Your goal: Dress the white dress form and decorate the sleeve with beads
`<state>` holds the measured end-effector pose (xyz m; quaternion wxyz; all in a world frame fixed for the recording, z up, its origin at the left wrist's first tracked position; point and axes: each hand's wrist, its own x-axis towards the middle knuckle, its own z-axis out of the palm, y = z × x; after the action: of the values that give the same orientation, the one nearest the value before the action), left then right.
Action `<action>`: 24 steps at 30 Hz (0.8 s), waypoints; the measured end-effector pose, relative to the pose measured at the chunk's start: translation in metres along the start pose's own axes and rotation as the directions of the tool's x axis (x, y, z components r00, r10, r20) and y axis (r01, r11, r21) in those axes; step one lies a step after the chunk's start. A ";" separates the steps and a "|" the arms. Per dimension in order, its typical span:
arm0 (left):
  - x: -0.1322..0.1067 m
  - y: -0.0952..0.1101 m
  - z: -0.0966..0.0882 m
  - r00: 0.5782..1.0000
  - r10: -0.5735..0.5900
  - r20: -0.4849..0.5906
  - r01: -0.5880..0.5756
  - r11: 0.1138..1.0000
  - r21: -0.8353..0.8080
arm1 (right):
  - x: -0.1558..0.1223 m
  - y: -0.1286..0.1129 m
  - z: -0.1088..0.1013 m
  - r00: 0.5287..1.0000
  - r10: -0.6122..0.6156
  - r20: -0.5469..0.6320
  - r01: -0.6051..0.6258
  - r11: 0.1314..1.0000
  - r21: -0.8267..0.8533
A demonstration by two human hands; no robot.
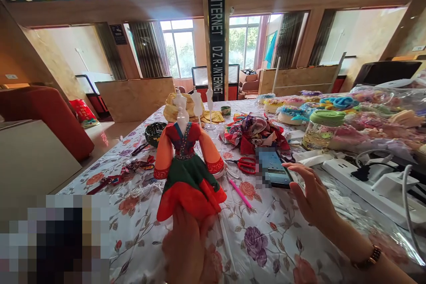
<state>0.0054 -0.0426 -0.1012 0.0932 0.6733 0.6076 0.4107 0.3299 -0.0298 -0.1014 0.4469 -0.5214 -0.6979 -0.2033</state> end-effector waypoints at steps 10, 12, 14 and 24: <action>-0.003 -0.002 0.001 1.000 0.005 0.007 -0.007 0.969 0.249 | -0.006 -0.006 0.006 1.000 -0.026 -0.014 0.026 0.999 -0.030; -0.006 -0.005 0.006 0.999 0.004 -0.053 0.005 0.986 0.164 | -0.004 -0.012 0.007 0.997 -0.083 -0.001 0.083 0.997 -0.006; -0.008 -0.007 0.007 0.997 -0.010 -0.083 0.017 0.997 0.076 | -0.002 -0.021 0.009 0.989 -0.143 0.023 0.143 0.990 0.021; 0.001 -0.007 -0.026 0.979 0.041 0.198 -0.003 0.982 -0.186 | 0.008 -0.087 0.019 0.929 -0.337 0.154 0.305 0.931 0.200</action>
<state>-0.0170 -0.0497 -0.0881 0.2117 0.7066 0.5467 0.3963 0.2427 -0.0437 -0.0892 0.3839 -0.3756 -0.8276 -0.1632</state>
